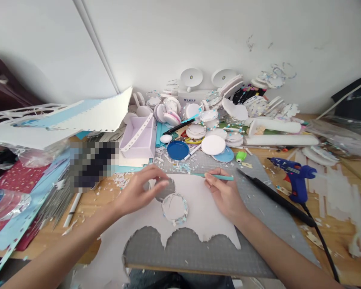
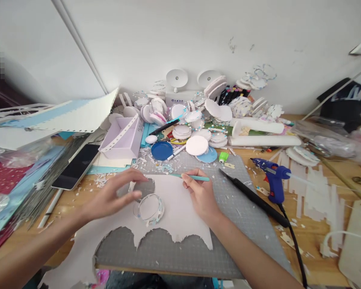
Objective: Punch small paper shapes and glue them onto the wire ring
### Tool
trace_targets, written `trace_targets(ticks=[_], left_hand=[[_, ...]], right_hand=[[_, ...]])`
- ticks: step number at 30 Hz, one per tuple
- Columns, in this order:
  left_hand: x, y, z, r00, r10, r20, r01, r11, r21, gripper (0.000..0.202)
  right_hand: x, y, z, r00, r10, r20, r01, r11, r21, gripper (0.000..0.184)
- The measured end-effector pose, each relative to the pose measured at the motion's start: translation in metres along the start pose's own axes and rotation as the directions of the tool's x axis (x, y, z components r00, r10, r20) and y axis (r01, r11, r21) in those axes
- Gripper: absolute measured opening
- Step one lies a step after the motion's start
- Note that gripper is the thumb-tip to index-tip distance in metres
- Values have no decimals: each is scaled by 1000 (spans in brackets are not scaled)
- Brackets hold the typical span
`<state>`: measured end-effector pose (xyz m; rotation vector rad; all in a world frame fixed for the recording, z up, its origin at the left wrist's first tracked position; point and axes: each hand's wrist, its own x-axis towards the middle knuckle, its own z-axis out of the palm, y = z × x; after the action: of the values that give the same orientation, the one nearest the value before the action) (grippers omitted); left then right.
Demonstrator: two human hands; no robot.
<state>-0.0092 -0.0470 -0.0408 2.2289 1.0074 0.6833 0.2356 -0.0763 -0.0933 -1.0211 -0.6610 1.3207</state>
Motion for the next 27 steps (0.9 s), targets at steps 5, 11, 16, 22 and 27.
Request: trace_targets(ticks=[5,11,16,22,27], left_hand=[[-19,15,7,951,77,301,-84,996,12,77],[-14,17,27,931,129,342,-161,985,68,69],[0,17,27,948,137,286,-148,989,16,77],[-7,36,10,989,115,94,-101,986,-133,76],[-15,72,6,999,-40,-12,33,933,-359,18]], right_hand=[[1,1,0,1000,-3,-15,3,1000,-24,21],[0,0,0,998,-54,-15,52,993,-110,20],[-14,-19,3,975,-220,10,217,951,-222,15],[-52,-48,12,597,-693,405,766,340,-546,26],[-71,-57,27,219,-563,797,893,-214,-396,25]])
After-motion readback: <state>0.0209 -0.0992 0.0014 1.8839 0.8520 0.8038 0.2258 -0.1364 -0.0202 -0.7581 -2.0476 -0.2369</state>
